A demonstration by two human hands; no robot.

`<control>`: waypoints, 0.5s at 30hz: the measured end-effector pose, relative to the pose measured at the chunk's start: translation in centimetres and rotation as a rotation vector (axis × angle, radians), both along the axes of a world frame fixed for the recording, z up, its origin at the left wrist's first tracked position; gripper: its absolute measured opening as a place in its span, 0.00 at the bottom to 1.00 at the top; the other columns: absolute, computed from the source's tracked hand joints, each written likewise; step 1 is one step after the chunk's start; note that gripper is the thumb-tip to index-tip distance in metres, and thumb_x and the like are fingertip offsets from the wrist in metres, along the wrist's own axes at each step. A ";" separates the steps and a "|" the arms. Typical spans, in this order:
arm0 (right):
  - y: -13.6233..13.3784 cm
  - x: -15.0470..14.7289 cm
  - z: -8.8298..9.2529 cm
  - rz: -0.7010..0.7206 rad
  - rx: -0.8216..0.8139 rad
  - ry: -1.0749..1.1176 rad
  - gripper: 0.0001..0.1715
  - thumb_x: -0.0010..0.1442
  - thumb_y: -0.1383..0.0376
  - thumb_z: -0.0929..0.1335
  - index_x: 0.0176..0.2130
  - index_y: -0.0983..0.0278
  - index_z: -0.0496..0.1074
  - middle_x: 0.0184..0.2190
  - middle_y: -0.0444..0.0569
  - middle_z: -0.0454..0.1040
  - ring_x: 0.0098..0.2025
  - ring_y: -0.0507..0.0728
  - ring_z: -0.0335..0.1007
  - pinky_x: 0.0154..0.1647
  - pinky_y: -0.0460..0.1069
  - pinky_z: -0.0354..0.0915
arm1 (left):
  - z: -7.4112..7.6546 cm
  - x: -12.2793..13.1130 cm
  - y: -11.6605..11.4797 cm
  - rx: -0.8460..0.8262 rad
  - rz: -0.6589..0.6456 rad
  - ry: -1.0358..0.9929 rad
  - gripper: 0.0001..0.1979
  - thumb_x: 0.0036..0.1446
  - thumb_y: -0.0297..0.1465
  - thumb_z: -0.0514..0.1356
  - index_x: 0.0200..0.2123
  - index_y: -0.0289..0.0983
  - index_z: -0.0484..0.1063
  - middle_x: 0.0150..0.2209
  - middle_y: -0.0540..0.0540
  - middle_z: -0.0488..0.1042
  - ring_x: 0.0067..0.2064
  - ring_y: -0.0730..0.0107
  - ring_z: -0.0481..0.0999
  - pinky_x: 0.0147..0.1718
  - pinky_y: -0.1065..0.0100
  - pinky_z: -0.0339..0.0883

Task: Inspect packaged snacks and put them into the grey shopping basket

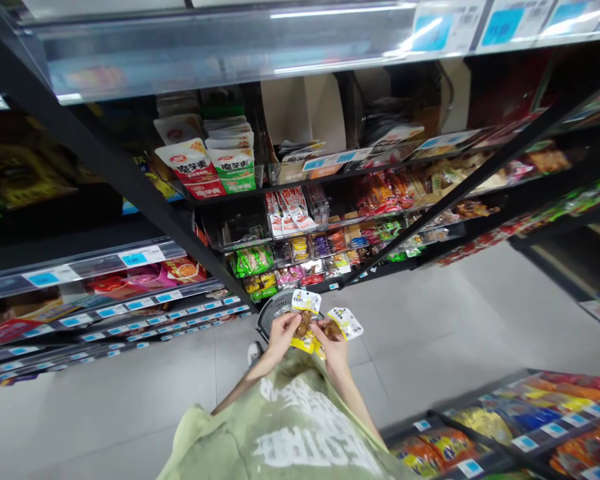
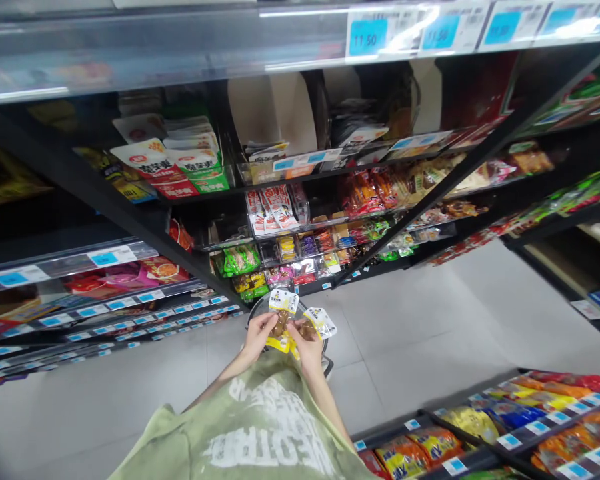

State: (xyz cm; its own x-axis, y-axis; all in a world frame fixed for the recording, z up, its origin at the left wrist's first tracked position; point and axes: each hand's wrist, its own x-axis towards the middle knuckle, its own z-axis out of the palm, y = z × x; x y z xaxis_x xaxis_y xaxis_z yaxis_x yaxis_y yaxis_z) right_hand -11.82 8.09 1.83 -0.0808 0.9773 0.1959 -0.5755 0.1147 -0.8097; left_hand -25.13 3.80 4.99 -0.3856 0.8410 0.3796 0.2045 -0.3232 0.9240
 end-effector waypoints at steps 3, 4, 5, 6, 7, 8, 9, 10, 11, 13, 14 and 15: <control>0.2 0.0 -0.1 -0.003 -0.012 0.010 0.22 0.41 0.58 0.82 0.33 0.63 0.74 0.32 0.46 0.77 0.36 0.57 0.74 0.42 0.52 0.70 | 0.1 0.2 0.0 0.005 0.006 0.003 0.23 0.55 0.48 0.64 0.40 0.33 0.81 0.37 0.40 0.82 0.38 0.61 0.79 0.38 0.66 0.71; 0.1 -0.1 -0.1 -0.004 -0.012 0.017 0.22 0.41 0.58 0.82 0.33 0.63 0.74 0.32 0.46 0.77 0.36 0.57 0.74 0.42 0.52 0.71 | 0.1 0.3 0.0 0.006 0.007 0.004 0.23 0.55 0.48 0.64 0.40 0.33 0.81 0.37 0.40 0.82 0.38 0.61 0.79 0.38 0.66 0.71; 0.1 -0.1 0.0 -0.004 -0.010 0.023 0.22 0.41 0.59 0.82 0.33 0.63 0.74 0.32 0.46 0.77 0.36 0.57 0.74 0.42 0.52 0.71 | 0.1 0.3 -0.1 0.007 0.007 0.005 0.23 0.55 0.48 0.65 0.40 0.33 0.81 0.37 0.40 0.82 0.37 0.61 0.79 0.38 0.66 0.71; 0.0 -0.1 0.1 -0.006 -0.007 0.027 0.22 0.41 0.59 0.82 0.34 0.63 0.74 0.32 0.46 0.77 0.36 0.57 0.75 0.42 0.52 0.71 | 0.2 0.3 -0.1 0.009 0.009 0.006 0.23 0.55 0.48 0.64 0.40 0.33 0.80 0.37 0.41 0.82 0.37 0.61 0.79 0.38 0.66 0.71; -0.1 -0.1 0.2 -0.008 -0.006 0.028 0.22 0.41 0.59 0.81 0.34 0.63 0.74 0.32 0.46 0.77 0.36 0.57 0.75 0.42 0.52 0.71 | 0.2 0.4 -0.2 0.009 0.011 0.008 0.23 0.55 0.48 0.64 0.40 0.33 0.80 0.36 0.41 0.82 0.37 0.61 0.79 0.38 0.66 0.71; -0.2 -0.1 0.3 -0.010 -0.005 0.027 0.22 0.41 0.59 0.81 0.34 0.63 0.74 0.32 0.46 0.78 0.37 0.58 0.75 0.42 0.52 0.71 | 0.2 0.3 -0.2 0.010 0.013 0.008 0.23 0.55 0.48 0.64 0.40 0.34 0.80 0.36 0.41 0.82 0.37 0.62 0.79 0.38 0.66 0.71; -0.2 -0.1 0.3 -0.015 -0.003 0.025 0.22 0.41 0.59 0.81 0.34 0.63 0.74 0.33 0.46 0.78 0.37 0.58 0.75 0.42 0.52 0.71 | 0.1 0.3 -0.2 0.009 0.016 0.008 0.23 0.55 0.48 0.64 0.40 0.34 0.80 0.36 0.41 0.82 0.37 0.62 0.79 0.38 0.66 0.71; -0.3 -0.1 0.3 -0.020 -0.002 0.025 0.22 0.41 0.59 0.81 0.33 0.63 0.74 0.33 0.45 0.78 0.37 0.58 0.75 0.43 0.52 0.71 | 0.1 0.3 -0.2 0.008 0.019 0.008 0.23 0.55 0.48 0.64 0.40 0.34 0.80 0.36 0.41 0.82 0.37 0.62 0.79 0.37 0.66 0.71; -0.3 -0.2 0.3 -0.022 -0.002 0.027 0.22 0.41 0.59 0.82 0.33 0.63 0.75 0.33 0.45 0.78 0.37 0.57 0.75 0.43 0.52 0.71 | 0.0 0.3 -0.2 0.006 0.020 0.007 0.23 0.55 0.49 0.64 0.40 0.34 0.80 0.36 0.42 0.82 0.37 0.62 0.79 0.37 0.66 0.71; -0.4 -0.2 0.1 -0.016 -0.005 0.038 0.22 0.41 0.59 0.82 0.33 0.63 0.75 0.33 0.45 0.78 0.37 0.57 0.75 0.43 0.52 0.71 | -0.1 0.2 -0.2 0.001 0.020 0.002 0.23 0.55 0.49 0.64 0.40 0.34 0.80 0.36 0.42 0.82 0.37 0.62 0.79 0.37 0.66 0.72; -0.4 -0.2 0.1 -0.011 -0.006 0.046 0.22 0.41 0.59 0.82 0.34 0.63 0.75 0.33 0.45 0.78 0.36 0.57 0.75 0.43 0.52 0.71 | -0.2 0.2 -0.2 -0.001 0.019 0.000 0.23 0.55 0.49 0.64 0.40 0.34 0.80 0.36 0.42 0.82 0.37 0.62 0.79 0.37 0.66 0.72; -0.4 -0.2 0.0 -0.007 -0.010 0.052 0.22 0.41 0.59 0.82 0.34 0.63 0.75 0.33 0.45 0.78 0.36 0.57 0.75 0.43 0.51 0.71 | -0.2 0.3 -0.2 -0.003 0.018 -0.001 0.23 0.55 0.49 0.64 0.40 0.34 0.80 0.36 0.41 0.82 0.37 0.62 0.79 0.37 0.66 0.71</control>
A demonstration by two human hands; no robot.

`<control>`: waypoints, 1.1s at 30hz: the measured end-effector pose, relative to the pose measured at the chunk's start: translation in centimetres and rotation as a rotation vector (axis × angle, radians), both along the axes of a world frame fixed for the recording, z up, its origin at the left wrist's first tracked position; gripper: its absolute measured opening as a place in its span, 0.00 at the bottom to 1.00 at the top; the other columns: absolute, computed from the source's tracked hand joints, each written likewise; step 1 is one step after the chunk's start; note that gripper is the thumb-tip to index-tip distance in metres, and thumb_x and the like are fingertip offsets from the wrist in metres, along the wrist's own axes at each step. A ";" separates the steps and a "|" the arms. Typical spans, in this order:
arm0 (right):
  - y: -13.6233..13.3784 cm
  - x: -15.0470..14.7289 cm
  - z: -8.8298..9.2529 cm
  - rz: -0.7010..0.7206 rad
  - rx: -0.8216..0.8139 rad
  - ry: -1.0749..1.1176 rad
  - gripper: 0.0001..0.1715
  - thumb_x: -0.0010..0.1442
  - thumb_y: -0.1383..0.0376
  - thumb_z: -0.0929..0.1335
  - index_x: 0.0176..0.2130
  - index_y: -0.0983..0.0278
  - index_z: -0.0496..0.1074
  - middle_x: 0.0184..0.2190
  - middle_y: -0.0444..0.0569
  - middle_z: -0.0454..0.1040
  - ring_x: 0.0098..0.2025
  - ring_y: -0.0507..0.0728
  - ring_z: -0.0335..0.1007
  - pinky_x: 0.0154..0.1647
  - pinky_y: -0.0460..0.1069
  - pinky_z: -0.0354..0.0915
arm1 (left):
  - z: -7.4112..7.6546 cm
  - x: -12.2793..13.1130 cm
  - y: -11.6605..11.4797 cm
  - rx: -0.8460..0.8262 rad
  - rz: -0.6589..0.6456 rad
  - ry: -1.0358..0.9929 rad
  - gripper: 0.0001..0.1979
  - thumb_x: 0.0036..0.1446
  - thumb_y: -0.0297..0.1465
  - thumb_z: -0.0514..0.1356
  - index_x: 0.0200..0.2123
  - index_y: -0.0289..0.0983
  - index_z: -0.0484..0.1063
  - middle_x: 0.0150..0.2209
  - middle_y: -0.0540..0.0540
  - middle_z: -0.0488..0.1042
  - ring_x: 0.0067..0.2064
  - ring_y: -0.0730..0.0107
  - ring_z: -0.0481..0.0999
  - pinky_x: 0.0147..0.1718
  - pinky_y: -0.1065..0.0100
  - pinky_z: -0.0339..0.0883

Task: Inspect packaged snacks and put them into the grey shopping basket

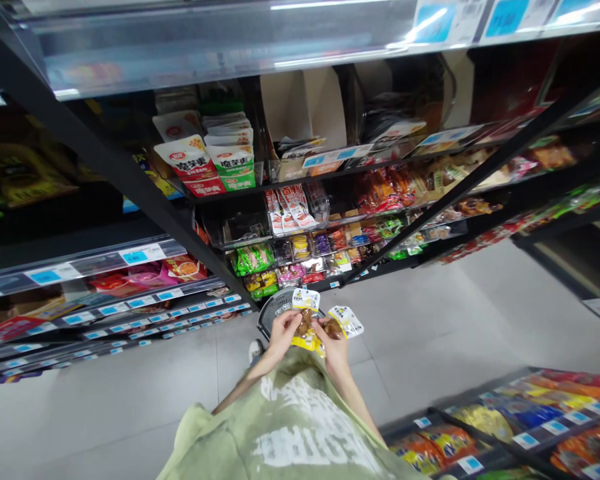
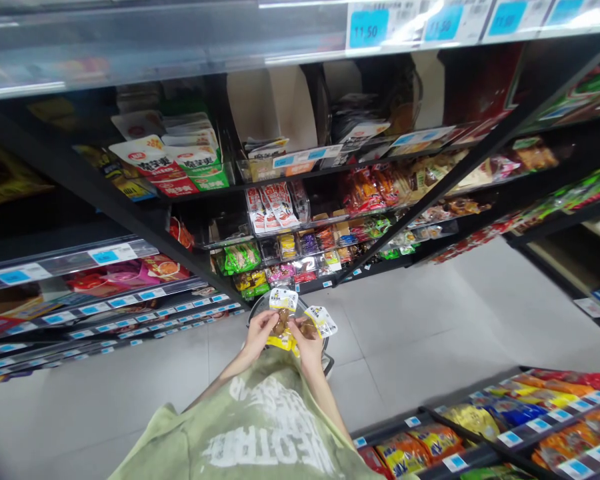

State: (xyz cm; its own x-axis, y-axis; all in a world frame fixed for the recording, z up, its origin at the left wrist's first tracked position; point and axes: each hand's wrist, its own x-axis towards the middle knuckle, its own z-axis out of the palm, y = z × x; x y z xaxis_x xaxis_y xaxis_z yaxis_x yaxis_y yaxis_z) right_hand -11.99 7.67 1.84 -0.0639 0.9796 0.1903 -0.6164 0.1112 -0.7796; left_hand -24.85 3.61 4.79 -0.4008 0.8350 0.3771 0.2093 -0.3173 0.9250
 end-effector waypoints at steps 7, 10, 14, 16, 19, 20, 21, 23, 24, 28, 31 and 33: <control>-0.3 0.3 0.2 0.000 -0.016 0.001 0.23 0.41 0.59 0.82 0.34 0.63 0.74 0.32 0.44 0.78 0.36 0.57 0.76 0.42 0.51 0.71 | -0.1 0.2 -0.3 -0.010 -0.039 -0.084 0.23 0.54 0.48 0.66 0.41 0.33 0.79 0.35 0.42 0.81 0.35 0.64 0.78 0.35 0.67 0.69; -0.5 0.3 0.4 0.022 -0.029 0.013 0.23 0.41 0.59 0.82 0.34 0.63 0.74 0.33 0.46 0.79 0.38 0.58 0.77 0.43 0.51 0.72 | -0.2 0.0 -0.3 0.009 -0.037 -0.135 0.23 0.52 0.48 0.67 0.40 0.33 0.79 0.37 0.42 0.81 0.37 0.63 0.77 0.36 0.67 0.69; -0.6 0.4 0.3 0.041 -0.046 0.033 0.22 0.42 0.58 0.82 0.34 0.63 0.75 0.34 0.47 0.80 0.38 0.58 0.78 0.41 0.51 0.74 | -0.4 -0.1 -0.1 0.043 -0.034 -0.249 0.25 0.50 0.51 0.67 0.38 0.35 0.76 0.36 0.46 0.78 0.37 0.67 0.74 0.35 0.70 0.67; -0.4 0.5 0.2 0.036 -0.069 0.035 0.23 0.41 0.57 0.82 0.34 0.62 0.74 0.34 0.48 0.80 0.38 0.60 0.79 0.39 0.52 0.75 | -0.2 -0.3 -0.2 0.037 -0.072 -0.323 0.24 0.51 0.51 0.66 0.38 0.36 0.73 0.30 0.49 0.73 0.30 0.71 0.70 0.27 0.72 0.63; -0.2 0.6 -0.2 0.015 -0.085 0.018 0.24 0.41 0.57 0.82 0.35 0.62 0.74 0.35 0.49 0.81 0.39 0.61 0.79 0.38 0.51 0.75 | 0.4 -0.7 -0.9 0.007 -0.183 -0.430 0.18 0.56 0.46 0.63 0.35 0.37 0.68 0.22 0.55 0.60 0.19 0.79 0.54 0.19 0.74 0.50; -0.1 0.7 -0.4 0.008 -0.081 0.010 0.24 0.41 0.57 0.82 0.35 0.62 0.74 0.36 0.50 0.81 0.40 0.61 0.79 0.38 0.51 0.75 | 0.6 -0.8 -1.2 0.007 -0.247 -0.502 0.15 0.58 0.43 0.62 0.34 0.37 0.67 0.21 0.56 0.55 0.18 0.80 0.48 0.18 0.74 0.47; 0.0 0.8 -0.5 0.005 -0.078 0.004 0.24 0.41 0.57 0.82 0.35 0.62 0.75 0.36 0.50 0.81 0.40 0.61 0.79 0.39 0.51 0.75 | 0.8 -1.0 -1.6 0.015 -0.318 -0.589 0.13 0.60 0.41 0.60 0.33 0.38 0.66 0.21 0.57 0.51 0.19 0.81 0.43 0.18 0.74 0.45; 0.1 0.9 -0.8 0.013 -0.076 0.003 0.24 0.41 0.57 0.82 0.35 0.62 0.75 0.37 0.50 0.81 0.40 0.61 0.79 0.39 0.51 0.76 | 1.0 -1.2 -2.2 0.050 -0.436 -0.761 0.11 0.63 0.38 0.59 0.31 0.38 0.63 0.22 0.57 0.45 0.20 0.80 0.37 0.18 0.73 0.42; 0.1 0.9 -1.0 0.023 -0.077 0.008 0.24 0.41 0.57 0.82 0.35 0.62 0.75 0.37 0.50 0.81 0.41 0.61 0.79 0.39 0.50 0.76 | 1.0 -1.2 -2.5 0.069 -0.456 -0.816 0.12 0.63 0.38 0.58 0.31 0.39 0.62 0.22 0.57 0.44 0.20 0.79 0.35 0.19 0.73 0.41; 0.2 0.9 -1.3 0.040 -0.085 0.015 0.23 0.41 0.59 0.82 0.35 0.62 0.75 0.37 0.48 0.81 0.40 0.58 0.79 0.39 0.48 0.75 | 0.7 -1.0 -2.9 0.057 -0.365 -0.842 0.17 0.62 0.45 0.59 0.31 0.40 0.59 0.22 0.57 0.41 0.22 0.78 0.31 0.19 0.69 0.36; 0.2 0.8 -1.4 0.027 -0.084 -0.008 0.23 0.41 0.59 0.82 0.35 0.62 0.76 0.36 0.48 0.81 0.39 0.56 0.78 0.39 0.47 0.75 | 0.7 -0.8 -3.0 0.057 -0.363 -0.880 0.19 0.62 0.48 0.58 0.31 0.41 0.58 0.21 0.57 0.40 0.21 0.78 0.30 0.19 0.68 0.34; 0.2 0.8 -1.4 0.029 -0.085 -0.017 0.23 0.41 0.59 0.82 0.35 0.62 0.76 0.36 0.48 0.80 0.39 0.57 0.78 0.39 0.48 0.75 | 0.8 -0.7 -3.0 0.076 -0.374 -0.898 0.18 0.63 0.47 0.57 0.31 0.41 0.58 0.21 0.57 0.41 0.21 0.78 0.29 0.19 0.68 0.34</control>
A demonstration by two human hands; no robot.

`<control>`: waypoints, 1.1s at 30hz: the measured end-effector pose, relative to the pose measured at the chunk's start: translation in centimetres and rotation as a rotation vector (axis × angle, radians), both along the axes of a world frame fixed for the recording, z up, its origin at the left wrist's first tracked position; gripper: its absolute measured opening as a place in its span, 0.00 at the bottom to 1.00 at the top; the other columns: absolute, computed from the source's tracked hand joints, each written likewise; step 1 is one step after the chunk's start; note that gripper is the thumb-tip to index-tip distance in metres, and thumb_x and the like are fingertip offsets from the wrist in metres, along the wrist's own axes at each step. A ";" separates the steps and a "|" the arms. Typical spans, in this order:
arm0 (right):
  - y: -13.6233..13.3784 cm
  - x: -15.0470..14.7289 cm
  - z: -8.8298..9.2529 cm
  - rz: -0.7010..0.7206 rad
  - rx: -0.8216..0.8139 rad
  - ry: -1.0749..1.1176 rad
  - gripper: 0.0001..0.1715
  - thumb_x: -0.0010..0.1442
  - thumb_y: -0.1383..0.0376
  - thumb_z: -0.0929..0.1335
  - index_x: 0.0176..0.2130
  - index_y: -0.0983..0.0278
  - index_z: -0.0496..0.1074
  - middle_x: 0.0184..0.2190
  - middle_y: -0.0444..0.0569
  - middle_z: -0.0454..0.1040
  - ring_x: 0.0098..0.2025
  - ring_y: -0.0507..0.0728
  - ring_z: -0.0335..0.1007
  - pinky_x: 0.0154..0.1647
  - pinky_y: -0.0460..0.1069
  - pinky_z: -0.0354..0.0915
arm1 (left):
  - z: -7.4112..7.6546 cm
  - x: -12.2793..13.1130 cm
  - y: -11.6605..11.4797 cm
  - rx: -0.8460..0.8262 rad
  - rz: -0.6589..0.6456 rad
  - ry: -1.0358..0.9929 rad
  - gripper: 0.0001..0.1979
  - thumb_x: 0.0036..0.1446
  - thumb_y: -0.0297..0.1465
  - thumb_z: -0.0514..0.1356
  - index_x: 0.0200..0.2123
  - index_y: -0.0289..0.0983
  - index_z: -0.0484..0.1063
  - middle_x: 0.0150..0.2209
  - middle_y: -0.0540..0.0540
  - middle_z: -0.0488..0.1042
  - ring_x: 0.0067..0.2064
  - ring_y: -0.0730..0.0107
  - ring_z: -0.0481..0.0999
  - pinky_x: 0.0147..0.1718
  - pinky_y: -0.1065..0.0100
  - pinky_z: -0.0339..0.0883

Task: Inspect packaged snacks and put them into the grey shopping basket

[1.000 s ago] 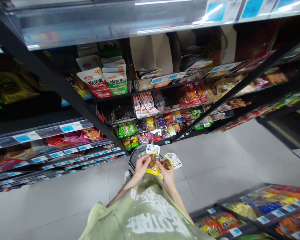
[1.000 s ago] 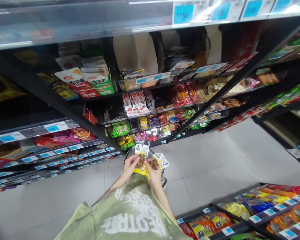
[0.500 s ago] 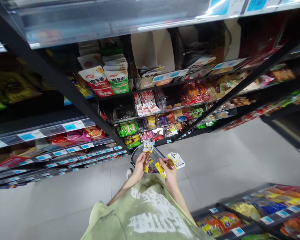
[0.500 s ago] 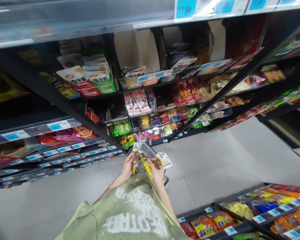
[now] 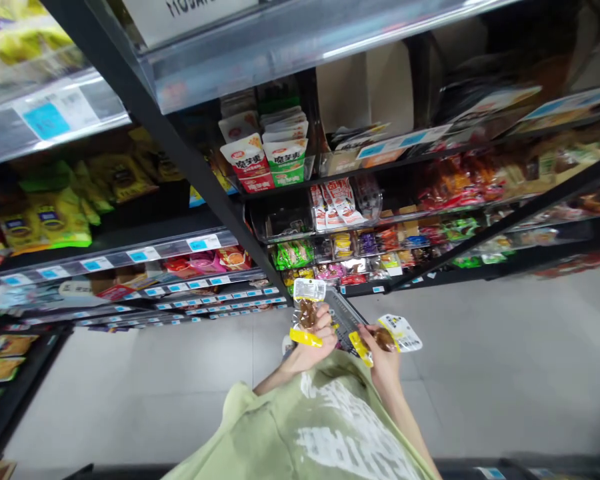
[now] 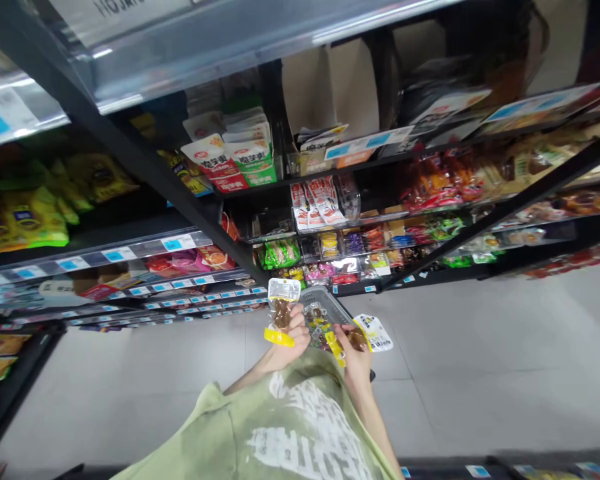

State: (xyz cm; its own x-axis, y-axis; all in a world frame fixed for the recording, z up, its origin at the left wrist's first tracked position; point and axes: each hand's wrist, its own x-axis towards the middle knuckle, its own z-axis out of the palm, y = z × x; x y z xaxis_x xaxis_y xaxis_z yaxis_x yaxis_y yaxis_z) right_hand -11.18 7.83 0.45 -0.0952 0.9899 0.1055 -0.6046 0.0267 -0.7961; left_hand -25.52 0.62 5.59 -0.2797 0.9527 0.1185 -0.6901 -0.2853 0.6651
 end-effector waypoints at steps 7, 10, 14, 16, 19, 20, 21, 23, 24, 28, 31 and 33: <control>0.0 -0.2 0.2 0.020 -0.017 0.023 0.23 0.39 0.59 0.83 0.34 0.62 0.76 0.36 0.49 0.81 0.41 0.59 0.79 0.39 0.48 0.75 | -0.3 0.2 -0.2 -0.098 0.125 0.085 0.14 0.63 0.45 0.57 0.32 0.41 0.61 0.20 0.57 0.46 0.21 0.77 0.34 0.21 0.67 0.39; -0.1 -0.2 0.2 0.028 -0.020 0.028 0.23 0.39 0.60 0.83 0.34 0.62 0.76 0.36 0.48 0.81 0.41 0.57 0.79 0.40 0.47 0.75 | -0.1 0.4 -0.3 -0.110 0.127 0.122 0.13 0.62 0.44 0.57 0.33 0.42 0.63 0.19 0.57 0.47 0.21 0.77 0.36 0.22 0.67 0.43; -0.2 -0.1 0.4 0.028 -0.015 0.014 0.23 0.39 0.59 0.83 0.34 0.61 0.76 0.36 0.47 0.80 0.41 0.57 0.78 0.39 0.46 0.74 | 0.7 0.9 -0.5 -0.099 0.114 0.158 0.16 0.63 0.46 0.54 0.31 0.41 0.57 0.21 0.57 0.41 0.22 0.78 0.29 0.20 0.68 0.35; -0.3 -0.1 0.4 0.029 -0.010 0.008 0.23 0.40 0.58 0.83 0.34 0.61 0.76 0.36 0.47 0.80 0.41 0.57 0.78 0.39 0.47 0.74 | 1.0 1.1 -0.6 -0.106 0.112 0.165 0.18 0.63 0.47 0.54 0.30 0.42 0.55 0.21 0.57 0.40 0.23 0.78 0.28 0.20 0.67 0.34; -0.3 -0.1 0.3 0.033 -0.006 0.003 0.23 0.41 0.59 0.82 0.34 0.61 0.75 0.36 0.47 0.80 0.41 0.56 0.78 0.39 0.46 0.73 | 1.1 1.2 -0.6 -0.119 0.104 0.177 0.18 0.60 0.48 0.56 0.30 0.42 0.56 0.20 0.57 0.40 0.23 0.77 0.30 0.20 0.66 0.38; -0.3 -0.2 0.2 0.033 -0.004 0.001 0.22 0.41 0.59 0.82 0.34 0.61 0.75 0.36 0.47 0.80 0.40 0.56 0.78 0.39 0.46 0.73 | 1.0 1.1 -0.6 -0.122 0.104 0.178 0.18 0.60 0.48 0.57 0.31 0.42 0.56 0.20 0.57 0.40 0.22 0.77 0.31 0.20 0.66 0.39; -0.2 -0.2 0.1 0.031 -0.004 0.000 0.22 0.41 0.59 0.82 0.34 0.61 0.75 0.36 0.47 0.80 0.40 0.56 0.77 0.39 0.46 0.73 | 0.9 1.1 -0.5 -0.122 0.104 0.175 0.17 0.59 0.48 0.57 0.31 0.42 0.57 0.21 0.57 0.40 0.22 0.77 0.31 0.21 0.66 0.40; -0.2 -0.2 0.0 0.028 -0.010 -0.001 0.22 0.41 0.59 0.82 0.35 0.61 0.76 0.36 0.46 0.80 0.39 0.55 0.77 0.39 0.45 0.73 | 0.8 1.0 -0.5 -0.104 0.101 0.152 0.17 0.58 0.46 0.58 0.31 0.42 0.57 0.21 0.58 0.40 0.22 0.77 0.31 0.21 0.66 0.39; -0.2 -0.2 0.0 0.027 -0.014 0.001 0.23 0.41 0.59 0.82 0.35 0.61 0.76 0.36 0.46 0.80 0.39 0.54 0.77 0.39 0.45 0.73 | 0.7 1.0 -0.4 -0.089 0.092 0.134 0.16 0.58 0.45 0.59 0.31 0.42 0.57 0.21 0.58 0.40 0.22 0.78 0.30 0.20 0.66 0.38; -0.2 -0.1 0.2 0.027 -0.030 0.004 0.23 0.40 0.59 0.83 0.35 0.62 0.75 0.36 0.46 0.80 0.38 0.54 0.77 0.38 0.44 0.73 | 0.6 0.9 -0.4 -0.042 0.033 0.076 0.18 0.56 0.45 0.62 0.30 0.41 0.58 0.19 0.60 0.40 0.21 0.80 0.29 0.18 0.68 0.35; -0.2 0.1 0.4 0.027 -0.039 0.005 0.24 0.39 0.59 0.83 0.34 0.62 0.75 0.35 0.46 0.80 0.38 0.54 0.77 0.38 0.43 0.73 | 0.8 0.9 -0.5 0.020 -0.040 0.006 0.19 0.52 0.45 0.67 0.31 0.41 0.61 0.18 0.61 0.43 0.18 0.81 0.33 0.16 0.70 0.38; -0.2 0.1 0.4 0.028 -0.040 0.011 0.24 0.39 0.60 0.83 0.34 0.62 0.75 0.35 0.45 0.80 0.38 0.54 0.77 0.38 0.43 0.73 | 0.8 0.9 -0.6 0.073 -0.096 -0.056 0.19 0.51 0.44 0.69 0.31 0.41 0.62 0.18 0.61 0.44 0.17 0.82 0.35 0.14 0.72 0.40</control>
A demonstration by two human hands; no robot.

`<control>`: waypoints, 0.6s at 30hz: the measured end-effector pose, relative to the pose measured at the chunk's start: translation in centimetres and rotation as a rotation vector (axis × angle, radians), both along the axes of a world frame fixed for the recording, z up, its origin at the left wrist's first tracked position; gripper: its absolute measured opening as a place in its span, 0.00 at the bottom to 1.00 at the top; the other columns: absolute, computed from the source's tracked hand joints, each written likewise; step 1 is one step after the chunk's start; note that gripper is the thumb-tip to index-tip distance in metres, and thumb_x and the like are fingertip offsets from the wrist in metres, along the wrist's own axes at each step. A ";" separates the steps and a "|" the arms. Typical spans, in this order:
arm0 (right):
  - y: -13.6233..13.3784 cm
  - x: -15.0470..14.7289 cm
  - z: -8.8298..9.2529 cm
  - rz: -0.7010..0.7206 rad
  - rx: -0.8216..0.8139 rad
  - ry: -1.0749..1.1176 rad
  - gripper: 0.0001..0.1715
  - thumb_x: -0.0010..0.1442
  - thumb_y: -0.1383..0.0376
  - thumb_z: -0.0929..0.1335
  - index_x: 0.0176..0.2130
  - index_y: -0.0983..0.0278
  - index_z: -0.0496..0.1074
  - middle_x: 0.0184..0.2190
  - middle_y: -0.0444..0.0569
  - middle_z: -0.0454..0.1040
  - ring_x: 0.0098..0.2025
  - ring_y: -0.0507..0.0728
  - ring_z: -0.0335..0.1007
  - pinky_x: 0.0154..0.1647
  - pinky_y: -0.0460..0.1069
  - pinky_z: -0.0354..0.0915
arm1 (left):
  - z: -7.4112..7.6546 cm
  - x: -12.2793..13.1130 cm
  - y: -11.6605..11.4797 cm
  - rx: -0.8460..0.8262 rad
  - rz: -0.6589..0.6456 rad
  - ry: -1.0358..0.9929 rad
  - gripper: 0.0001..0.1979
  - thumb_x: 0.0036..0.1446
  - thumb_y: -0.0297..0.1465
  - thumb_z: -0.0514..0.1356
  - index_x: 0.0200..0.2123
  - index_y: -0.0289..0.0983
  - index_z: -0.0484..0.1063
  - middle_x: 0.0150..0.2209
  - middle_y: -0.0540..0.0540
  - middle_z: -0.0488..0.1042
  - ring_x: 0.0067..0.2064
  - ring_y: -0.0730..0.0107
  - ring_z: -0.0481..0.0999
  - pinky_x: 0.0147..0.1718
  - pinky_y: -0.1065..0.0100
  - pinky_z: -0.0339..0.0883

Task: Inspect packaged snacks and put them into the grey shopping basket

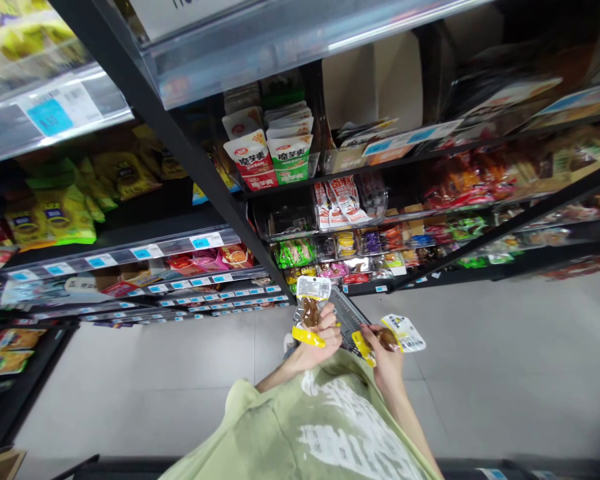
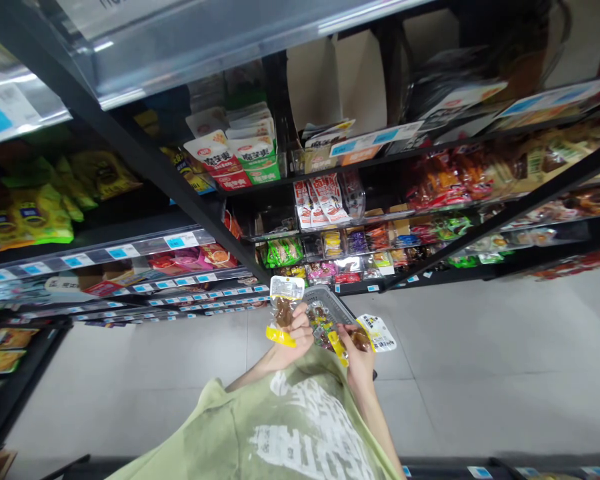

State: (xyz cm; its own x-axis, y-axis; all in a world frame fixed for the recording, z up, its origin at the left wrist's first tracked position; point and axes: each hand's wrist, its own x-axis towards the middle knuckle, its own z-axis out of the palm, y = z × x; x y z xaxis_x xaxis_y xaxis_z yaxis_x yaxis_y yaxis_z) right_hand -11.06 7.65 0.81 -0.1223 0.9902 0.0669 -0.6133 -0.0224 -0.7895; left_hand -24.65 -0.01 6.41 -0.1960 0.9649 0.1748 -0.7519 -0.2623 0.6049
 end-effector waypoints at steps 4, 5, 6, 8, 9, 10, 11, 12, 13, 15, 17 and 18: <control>-0.1 0.0 0.0 -0.005 -0.003 0.006 0.24 0.39 0.60 0.83 0.34 0.62 0.75 0.35 0.44 0.80 0.37 0.53 0.77 0.36 0.43 0.73 | -0.1 -0.1 0.0 -0.006 -0.015 -0.055 0.18 0.51 0.42 0.69 0.32 0.40 0.64 0.17 0.61 0.47 0.16 0.81 0.39 0.14 0.73 0.43; -0.1 0.0 0.1 -0.007 -0.004 0.006 0.24 0.39 0.60 0.83 0.34 0.62 0.75 0.35 0.44 0.80 0.37 0.53 0.77 0.36 0.43 0.73 | -0.2 -0.1 0.0 -0.019 -0.009 -0.058 0.17 0.52 0.42 0.69 0.32 0.40 0.64 0.17 0.60 0.47 0.16 0.81 0.40 0.15 0.72 0.44; -0.1 -0.1 0.1 -0.008 -0.004 0.005 0.24 0.39 0.60 0.83 0.34 0.62 0.75 0.35 0.44 0.80 0.37 0.54 0.77 0.36 0.43 0.73 | -0.2 -0.1 0.0 -0.031 -0.004 -0.057 0.17 0.53 0.42 0.68 0.32 0.41 0.64 0.18 0.60 0.47 0.16 0.80 0.41 0.16 0.72 0.45; -0.1 -0.1 0.2 -0.008 -0.001 -0.001 0.24 0.40 0.59 0.83 0.34 0.62 0.75 0.35 0.44 0.80 0.37 0.54 0.77 0.37 0.43 0.73 | -0.2 -0.1 0.0 -0.047 0.014 -0.048 0.16 0.54 0.42 0.68 0.32 0.41 0.63 0.18 0.59 0.47 0.17 0.79 0.41 0.17 0.71 0.47; -0.1 0.0 0.2 -0.007 0.004 -0.006 0.23 0.40 0.59 0.83 0.34 0.62 0.75 0.35 0.44 0.80 0.37 0.54 0.77 0.37 0.43 0.73 | -0.2 -0.1 0.0 -0.056 0.024 -0.037 0.16 0.54 0.42 0.67 0.32 0.41 0.63 0.18 0.59 0.46 0.17 0.79 0.40 0.17 0.71 0.47; -0.2 0.0 0.2 -0.006 0.007 -0.010 0.23 0.40 0.59 0.82 0.35 0.62 0.75 0.35 0.44 0.80 0.38 0.54 0.77 0.37 0.44 0.73 | -0.1 0.0 0.0 -0.065 0.037 -0.023 0.16 0.55 0.42 0.66 0.31 0.41 0.62 0.18 0.59 0.45 0.17 0.79 0.38 0.17 0.71 0.47; -0.2 0.0 0.2 -0.006 0.011 -0.013 0.23 0.40 0.59 0.82 0.35 0.62 0.75 0.35 0.45 0.80 0.38 0.54 0.77 0.37 0.44 0.73 | -0.1 0.0 -0.1 -0.073 0.053 -0.007 0.17 0.56 0.42 0.66 0.31 0.42 0.61 0.18 0.59 0.44 0.18 0.79 0.36 0.17 0.70 0.46; -0.2 0.0 0.2 -0.010 0.015 -0.016 0.23 0.40 0.59 0.82 0.34 0.62 0.75 0.35 0.45 0.80 0.38 0.55 0.77 0.36 0.44 0.73 | 0.0 0.1 -0.1 -0.082 0.066 0.009 0.17 0.57 0.43 0.65 0.31 0.42 0.60 0.18 0.59 0.43 0.18 0.79 0.34 0.17 0.70 0.45; -0.2 0.0 0.2 -0.015 0.018 -0.019 0.23 0.40 0.59 0.82 0.34 0.62 0.75 0.35 0.45 0.80 0.38 0.55 0.77 0.36 0.45 0.73 | 0.1 0.1 -0.2 -0.090 0.079 0.024 0.17 0.57 0.43 0.64 0.31 0.42 0.59 0.19 0.59 0.42 0.19 0.79 0.33 0.17 0.70 0.44; -0.2 0.1 0.1 -0.020 0.023 -0.022 0.23 0.40 0.58 0.82 0.34 0.61 0.75 0.35 0.45 0.80 0.38 0.56 0.77 0.37 0.46 0.73 | 0.3 0.2 -0.3 -0.100 0.097 0.046 0.17 0.59 0.43 0.62 0.30 0.42 0.58 0.19 0.59 0.42 0.19 0.79 0.31 0.17 0.70 0.43; -0.2 0.0 -0.1 -0.019 0.024 -0.021 0.23 0.40 0.59 0.82 0.34 0.61 0.76 0.35 0.44 0.80 0.38 0.56 0.77 0.38 0.46 0.73 | 0.4 0.3 -0.4 -0.100 0.100 0.060 0.16 0.60 0.43 0.60 0.30 0.41 0.57 0.19 0.59 0.41 0.20 0.80 0.29 0.16 0.71 0.40; -0.2 0.0 -0.2 -0.018 0.022 -0.019 0.22 0.40 0.59 0.82 0.34 0.61 0.76 0.35 0.44 0.80 0.38 0.56 0.77 0.38 0.46 0.73 | 0.5 0.3 -0.5 -0.096 0.099 0.063 0.16 0.61 0.42 0.59 0.30 0.41 0.56 0.19 0.59 0.40 0.20 0.80 0.27 0.16 0.72 0.38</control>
State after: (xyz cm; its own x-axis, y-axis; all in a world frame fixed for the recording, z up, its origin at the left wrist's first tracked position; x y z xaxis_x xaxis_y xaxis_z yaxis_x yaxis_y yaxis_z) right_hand -11.05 7.49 0.61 -0.1059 0.9906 0.0868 -0.5980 0.0063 -0.8015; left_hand -24.36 -0.47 6.89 -0.2829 0.9542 0.0973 -0.6850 -0.2720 0.6759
